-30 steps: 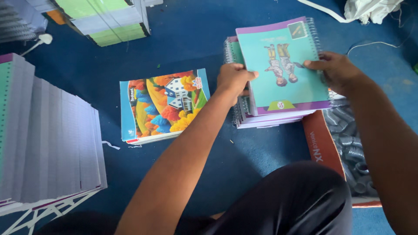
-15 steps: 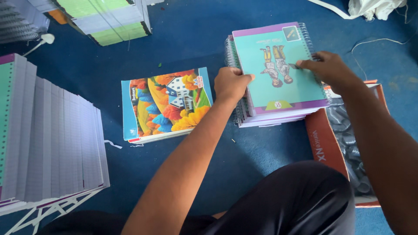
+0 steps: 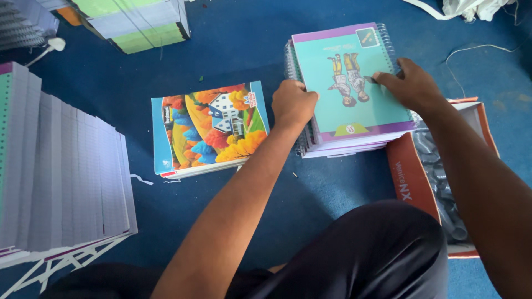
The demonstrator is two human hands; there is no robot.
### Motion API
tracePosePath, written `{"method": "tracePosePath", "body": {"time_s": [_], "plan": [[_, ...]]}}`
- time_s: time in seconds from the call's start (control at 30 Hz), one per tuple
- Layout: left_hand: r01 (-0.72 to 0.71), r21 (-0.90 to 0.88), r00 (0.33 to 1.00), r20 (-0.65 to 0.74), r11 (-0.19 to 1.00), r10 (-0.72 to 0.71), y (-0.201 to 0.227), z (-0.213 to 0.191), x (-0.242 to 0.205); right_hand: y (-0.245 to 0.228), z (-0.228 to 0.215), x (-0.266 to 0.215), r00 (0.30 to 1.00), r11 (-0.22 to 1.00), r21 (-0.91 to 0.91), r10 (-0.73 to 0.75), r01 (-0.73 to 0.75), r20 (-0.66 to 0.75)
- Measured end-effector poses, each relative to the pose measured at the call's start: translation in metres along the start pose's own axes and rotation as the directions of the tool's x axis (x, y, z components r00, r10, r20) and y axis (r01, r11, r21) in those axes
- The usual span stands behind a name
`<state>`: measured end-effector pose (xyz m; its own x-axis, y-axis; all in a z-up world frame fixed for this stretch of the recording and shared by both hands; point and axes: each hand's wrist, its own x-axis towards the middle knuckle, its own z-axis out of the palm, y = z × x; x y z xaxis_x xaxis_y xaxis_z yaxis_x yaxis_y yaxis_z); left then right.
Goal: The person sits on the floor and binds spiral notebooks by hand. They insert a plastic spiral coil into the punched holes of a notebook, then close the coil ends to secure it. They repeat this process for multiple notebooks, stacking the finished ones to the side.
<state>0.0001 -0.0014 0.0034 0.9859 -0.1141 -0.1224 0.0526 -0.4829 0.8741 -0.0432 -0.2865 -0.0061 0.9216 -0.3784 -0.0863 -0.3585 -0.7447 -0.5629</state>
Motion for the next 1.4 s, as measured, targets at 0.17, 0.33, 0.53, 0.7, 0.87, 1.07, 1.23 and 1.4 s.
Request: {"method": "tracePosePath", "body": {"time_s": [0.17,0.33,0.53,0.7,0.87,1.07,1.23,1.4], "plan": [[-0.047,0.007,0.997,-0.065,0.999,0.048,-0.001,0.005,-0.003,0.003,0.010,0.001,0.996,0.998,-0.044,-0.058,0.055,-0.071],[-0.094,0.004,0.993,-0.074,0.996,0.094,-0.003,0.004,-0.004,-0.007,0.006,-0.008,0.999,0.999,0.035,-0.014,0.016,-0.049],[-0.114,0.008,0.991,-0.067,0.993,0.114,-0.005,0.005,-0.006,-0.023,-0.001,-0.020,1.000,0.994,0.106,-0.001,0.003,-0.019],[-0.181,0.018,0.979,-0.090,0.983,0.182,-0.008,0.006,-0.008,-0.028,-0.002,-0.022,0.999,0.993,0.105,0.048,-0.045,-0.020],[-0.277,0.054,0.954,-0.104,0.959,0.281,-0.014,0.010,-0.010,-0.023,0.002,-0.017,0.998,0.998,0.009,0.069,-0.069,-0.009],[-0.316,0.096,0.935,-0.136,0.944,0.327,-0.020,0.015,-0.006,-0.016,0.015,-0.011,0.993,0.971,-0.215,0.090,-0.104,-0.074],[-0.279,0.099,0.951,-0.108,0.955,0.289,-0.025,0.017,-0.004,-0.018,0.018,-0.016,0.995,0.970,-0.227,0.074,-0.088,-0.068],[-0.320,-0.046,0.946,-0.063,0.946,0.317,-0.029,0.007,-0.002,-0.027,0.014,-0.021,0.988,0.964,-0.237,0.098,-0.123,-0.115]]}}
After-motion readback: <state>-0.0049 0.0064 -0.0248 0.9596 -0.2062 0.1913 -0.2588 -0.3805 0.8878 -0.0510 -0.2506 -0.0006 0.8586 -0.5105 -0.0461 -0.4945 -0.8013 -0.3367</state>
